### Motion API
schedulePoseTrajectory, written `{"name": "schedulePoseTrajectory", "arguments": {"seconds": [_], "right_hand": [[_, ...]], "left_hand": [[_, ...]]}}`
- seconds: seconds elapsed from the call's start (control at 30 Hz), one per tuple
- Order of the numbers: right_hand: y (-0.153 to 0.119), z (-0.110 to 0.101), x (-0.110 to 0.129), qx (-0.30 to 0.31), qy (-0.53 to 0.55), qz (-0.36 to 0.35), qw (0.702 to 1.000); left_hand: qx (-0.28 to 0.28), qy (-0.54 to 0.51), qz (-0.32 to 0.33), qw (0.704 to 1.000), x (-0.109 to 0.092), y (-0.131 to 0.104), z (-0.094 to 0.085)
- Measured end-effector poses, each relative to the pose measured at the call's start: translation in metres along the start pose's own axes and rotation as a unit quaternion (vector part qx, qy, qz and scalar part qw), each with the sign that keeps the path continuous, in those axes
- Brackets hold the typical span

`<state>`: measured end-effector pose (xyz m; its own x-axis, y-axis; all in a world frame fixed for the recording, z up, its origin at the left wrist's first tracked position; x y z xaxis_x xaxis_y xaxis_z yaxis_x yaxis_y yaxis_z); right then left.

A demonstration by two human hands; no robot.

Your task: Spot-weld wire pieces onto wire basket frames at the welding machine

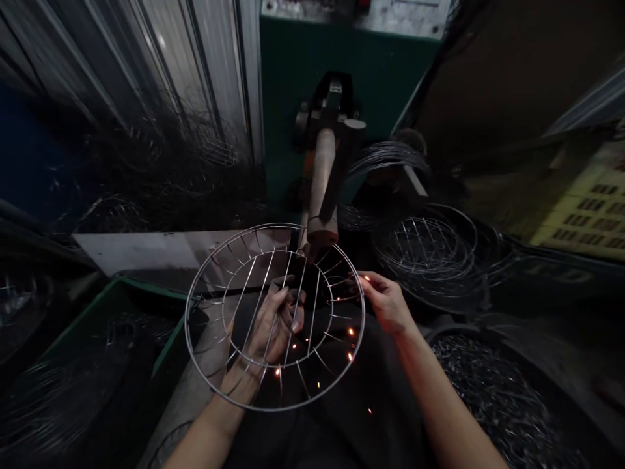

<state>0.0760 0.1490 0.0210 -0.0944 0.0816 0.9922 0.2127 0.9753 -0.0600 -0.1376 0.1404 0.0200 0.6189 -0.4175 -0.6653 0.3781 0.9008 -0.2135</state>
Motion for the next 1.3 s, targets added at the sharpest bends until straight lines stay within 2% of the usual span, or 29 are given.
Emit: {"name": "schedulePoseTrajectory", "arguments": {"seconds": [0.1,0.2,0.3,0.37,0.47,0.57,0.83,0.97,1.1,1.2,1.3], "right_hand": [[-0.010,-0.001,0.009,0.000,-0.005,0.003,1.000],[-0.011,-0.006,-0.002,0.003,-0.002,0.011,1.000],[0.001,0.001,-0.016,0.025,0.002,0.007,1.000],[0.013,0.013,-0.013,0.038,0.011,-0.013,0.999],[0.027,0.032,0.004,0.046,0.030,-0.038,0.998],[0.034,0.041,0.020,0.031,0.034,-0.055,0.997],[0.046,0.046,0.017,0.028,0.073,-0.031,0.996],[0.036,0.045,0.024,0.021,0.094,-0.027,0.995],[0.018,0.035,0.028,0.015,0.052,-0.035,0.998],[0.013,0.030,0.023,0.021,0.029,-0.040,0.999],[0.018,0.032,0.023,0.021,0.023,-0.054,0.998]], "left_hand": [[-0.009,0.032,0.032,0.999,-0.006,-0.002,0.007],[-0.029,0.067,0.092,0.993,-0.012,-0.006,0.012],[-0.036,0.074,0.124,0.989,-0.013,-0.009,0.014],[-0.032,0.070,0.126,0.989,-0.014,-0.007,0.014],[-0.030,0.064,0.120,0.990,-0.016,0.000,0.014],[-0.035,0.057,0.124,0.990,-0.021,0.006,0.015],[-0.047,0.035,0.126,0.990,-0.020,0.013,0.013],[-0.029,0.029,0.116,0.992,-0.015,0.016,0.005],[-0.014,0.041,0.070,0.997,-0.012,0.025,0.002],[-0.035,0.078,0.061,0.994,-0.014,0.027,0.002],[-0.082,0.112,0.100,0.985,-0.022,0.022,0.003]]}}
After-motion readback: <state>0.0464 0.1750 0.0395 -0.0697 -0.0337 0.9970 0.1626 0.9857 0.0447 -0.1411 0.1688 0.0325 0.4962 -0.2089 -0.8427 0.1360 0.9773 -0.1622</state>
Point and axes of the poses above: each hand's wrist, its own y-axis towards the middle knuckle, its own z-axis out of the palm, x = y × z, the point moved 8 cm from there along y, towards the middle knuckle, and after that the axes turned 1 degree about y, right-handed, at the moved point
